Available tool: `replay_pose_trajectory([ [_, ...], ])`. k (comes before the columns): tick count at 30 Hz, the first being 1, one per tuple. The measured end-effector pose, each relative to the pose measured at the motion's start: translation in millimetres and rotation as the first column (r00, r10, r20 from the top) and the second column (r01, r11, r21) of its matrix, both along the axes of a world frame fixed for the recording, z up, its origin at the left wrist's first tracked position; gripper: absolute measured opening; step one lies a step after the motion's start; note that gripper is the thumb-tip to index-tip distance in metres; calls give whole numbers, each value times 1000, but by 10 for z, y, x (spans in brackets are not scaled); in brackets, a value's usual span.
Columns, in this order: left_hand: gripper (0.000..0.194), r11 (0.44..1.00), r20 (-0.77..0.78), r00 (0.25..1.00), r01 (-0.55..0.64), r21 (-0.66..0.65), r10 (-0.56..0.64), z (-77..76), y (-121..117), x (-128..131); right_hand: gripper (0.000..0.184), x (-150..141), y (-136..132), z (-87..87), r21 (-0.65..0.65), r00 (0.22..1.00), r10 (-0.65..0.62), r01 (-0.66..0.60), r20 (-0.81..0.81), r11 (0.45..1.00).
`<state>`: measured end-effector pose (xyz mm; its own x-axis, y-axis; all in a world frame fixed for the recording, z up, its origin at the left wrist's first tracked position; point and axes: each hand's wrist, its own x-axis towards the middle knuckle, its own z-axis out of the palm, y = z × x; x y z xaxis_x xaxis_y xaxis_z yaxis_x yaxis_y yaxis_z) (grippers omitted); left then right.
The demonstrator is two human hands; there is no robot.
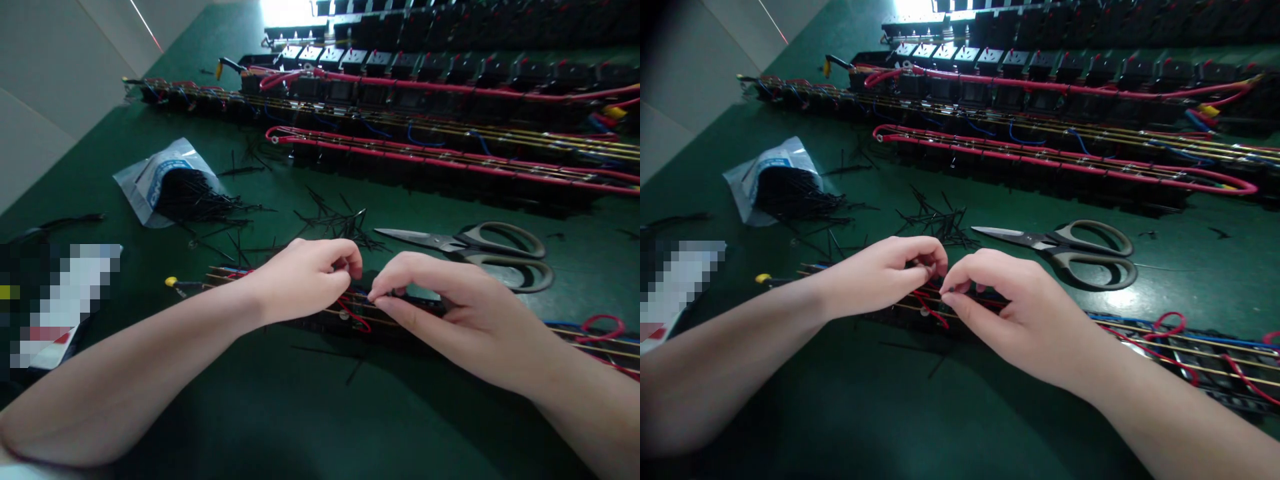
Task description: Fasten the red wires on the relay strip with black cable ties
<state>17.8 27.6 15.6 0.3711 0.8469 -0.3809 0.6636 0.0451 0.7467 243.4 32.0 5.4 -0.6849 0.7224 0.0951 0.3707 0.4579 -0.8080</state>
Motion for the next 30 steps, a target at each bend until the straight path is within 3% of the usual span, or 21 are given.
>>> replay_pose_trajectory([
  [8, 20, 985, -120, 992, 57, 163, -37, -40, -36, 11, 15, -26, 15, -3, 98, 992, 125, -124, -7, 987],
  [15, 21, 963, -211, 976, 113, 245, -60, -77, -51, 31, 18, -50, 0, -12, 169, 994, 102, -107, 35, 980],
  [25, 30, 937, -406, 900, 266, 228, -157, -57, -55, 54, 18, -49, 11, -15, 147, 992, 116, -121, 43, 982],
  [30, 26, 942, -459, 876, 267, 202, -150, -34, -88, 79, 17, -47, 6, -23, 135, 992, 115, -121, 51, 983],
])
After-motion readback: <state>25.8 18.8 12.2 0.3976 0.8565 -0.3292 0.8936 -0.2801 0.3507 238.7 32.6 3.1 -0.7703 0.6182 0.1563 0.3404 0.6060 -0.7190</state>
